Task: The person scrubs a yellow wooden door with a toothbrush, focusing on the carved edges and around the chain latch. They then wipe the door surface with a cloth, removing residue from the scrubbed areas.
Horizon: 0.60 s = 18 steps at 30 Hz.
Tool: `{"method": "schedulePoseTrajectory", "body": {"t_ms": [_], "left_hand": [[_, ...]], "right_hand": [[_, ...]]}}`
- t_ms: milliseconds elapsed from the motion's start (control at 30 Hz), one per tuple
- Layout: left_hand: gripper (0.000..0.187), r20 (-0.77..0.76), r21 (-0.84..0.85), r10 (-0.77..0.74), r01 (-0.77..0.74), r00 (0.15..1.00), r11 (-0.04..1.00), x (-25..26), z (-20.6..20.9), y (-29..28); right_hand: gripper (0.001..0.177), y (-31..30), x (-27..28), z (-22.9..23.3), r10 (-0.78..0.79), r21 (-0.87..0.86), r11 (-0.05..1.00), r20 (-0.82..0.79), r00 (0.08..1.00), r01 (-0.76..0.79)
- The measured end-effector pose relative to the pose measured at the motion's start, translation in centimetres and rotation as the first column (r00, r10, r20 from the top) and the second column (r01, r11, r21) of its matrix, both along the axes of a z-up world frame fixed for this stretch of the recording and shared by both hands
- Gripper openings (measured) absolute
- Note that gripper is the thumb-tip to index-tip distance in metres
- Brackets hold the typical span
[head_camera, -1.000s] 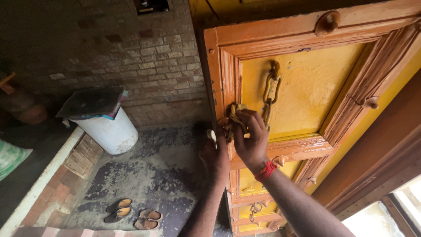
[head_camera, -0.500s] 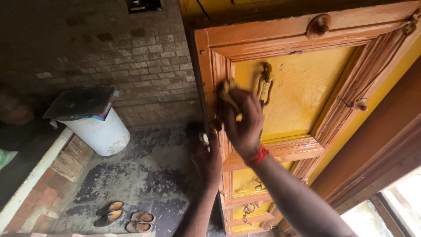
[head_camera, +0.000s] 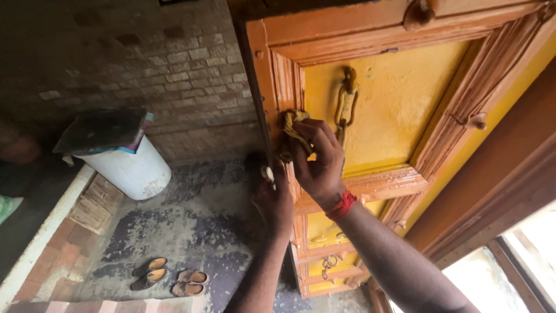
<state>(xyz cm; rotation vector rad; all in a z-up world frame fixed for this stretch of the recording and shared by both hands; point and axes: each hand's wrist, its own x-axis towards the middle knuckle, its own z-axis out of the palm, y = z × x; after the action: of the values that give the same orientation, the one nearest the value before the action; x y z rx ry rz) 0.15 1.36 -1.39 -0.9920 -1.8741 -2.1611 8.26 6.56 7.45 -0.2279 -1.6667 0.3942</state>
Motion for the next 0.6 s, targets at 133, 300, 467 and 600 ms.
{"method": "schedulePoseTrajectory", "body": {"t_ms": [133,300,467,600], "left_hand": [[0.034,-0.128,0.101,-0.035,0.048,0.991,0.994,0.0,0.5,-0.4],[0.035,-0.056,-0.01,0.007,-0.008,0.998,1.0,0.0,-0.6,0.0],[0.038,0.068,-0.104,0.074,-0.066,0.995,0.992,0.2,-1.8,1.5],[0.032,0.103,0.086,0.005,-0.014,0.995,0.996,0.4,-2.1,2.2]], "right_hand": [[0.031,0.5,0.0,1.6,-0.02,0.15,0.989,-0.011,1.0,0.021],[0.032,1.1,0.1,2.1,0.038,0.07,0.997,-0.006,0.999,-0.038],[0.03,1.0,0.2,0.1,0.021,0.077,0.997,-0.025,0.999,-0.019],[0.028,1.1,0.2,-1.1,0.039,0.033,0.999,-0.035,0.999,-0.038]]}}
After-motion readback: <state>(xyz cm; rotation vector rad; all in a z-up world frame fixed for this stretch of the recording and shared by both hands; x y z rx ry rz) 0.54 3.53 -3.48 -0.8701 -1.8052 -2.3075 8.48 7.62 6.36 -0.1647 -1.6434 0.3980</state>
